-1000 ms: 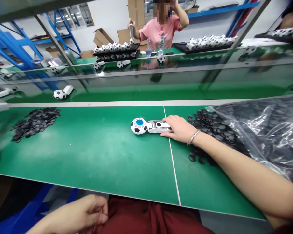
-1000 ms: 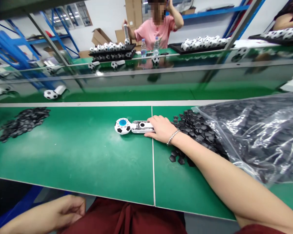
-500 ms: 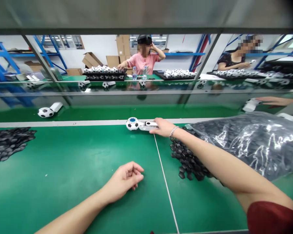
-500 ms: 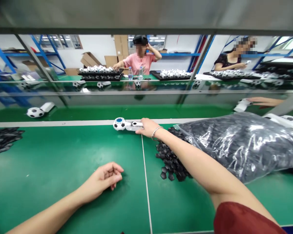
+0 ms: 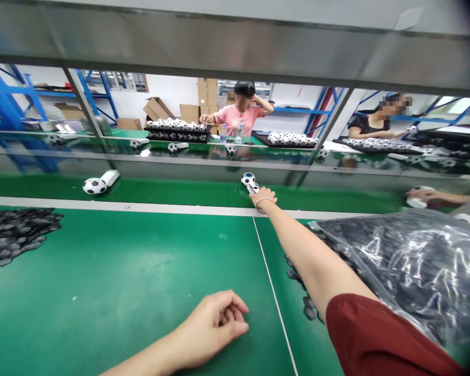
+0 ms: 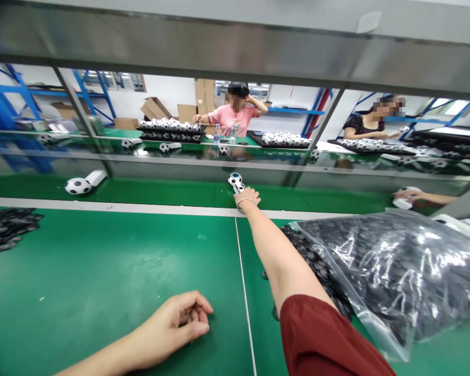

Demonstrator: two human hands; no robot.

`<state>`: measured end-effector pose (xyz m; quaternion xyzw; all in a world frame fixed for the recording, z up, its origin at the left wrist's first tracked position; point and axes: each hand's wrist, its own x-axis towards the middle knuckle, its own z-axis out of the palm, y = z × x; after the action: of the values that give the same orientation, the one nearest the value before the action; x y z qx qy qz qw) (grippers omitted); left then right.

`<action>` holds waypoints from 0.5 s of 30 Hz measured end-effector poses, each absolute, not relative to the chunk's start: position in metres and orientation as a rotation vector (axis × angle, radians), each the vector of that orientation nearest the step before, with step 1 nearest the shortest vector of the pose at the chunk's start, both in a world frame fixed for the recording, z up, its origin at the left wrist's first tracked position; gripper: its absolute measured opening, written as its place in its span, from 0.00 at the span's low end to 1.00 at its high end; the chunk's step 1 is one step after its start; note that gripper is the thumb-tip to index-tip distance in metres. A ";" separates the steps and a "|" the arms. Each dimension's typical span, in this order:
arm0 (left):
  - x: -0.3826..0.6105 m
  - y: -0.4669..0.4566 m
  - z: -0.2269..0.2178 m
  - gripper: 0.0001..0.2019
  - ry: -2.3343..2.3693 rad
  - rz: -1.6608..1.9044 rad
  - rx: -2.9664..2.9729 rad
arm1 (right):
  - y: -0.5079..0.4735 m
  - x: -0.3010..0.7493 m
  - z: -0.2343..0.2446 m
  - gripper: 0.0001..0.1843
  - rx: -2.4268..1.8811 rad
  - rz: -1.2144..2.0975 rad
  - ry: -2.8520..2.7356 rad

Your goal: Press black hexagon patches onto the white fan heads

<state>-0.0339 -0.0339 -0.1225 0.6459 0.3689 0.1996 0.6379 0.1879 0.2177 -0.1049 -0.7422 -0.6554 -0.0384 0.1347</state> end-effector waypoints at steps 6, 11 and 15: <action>-0.030 -0.035 -0.122 0.10 0.910 0.455 1.654 | 0.219 0.191 -0.078 0.22 -2.256 0.064 -1.595; -0.032 -0.036 -0.124 0.10 0.926 0.464 1.836 | 0.198 0.204 -0.057 0.30 -2.135 0.193 -1.666; -0.036 -0.042 -0.125 0.10 0.917 0.424 2.075 | 0.161 0.227 -0.045 0.30 -1.970 0.218 -1.800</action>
<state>-0.0361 -0.0417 -0.1245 0.8222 0.3632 0.1680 0.4048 0.2271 0.1608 -0.0453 -0.7162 -0.6542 0.0792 0.2300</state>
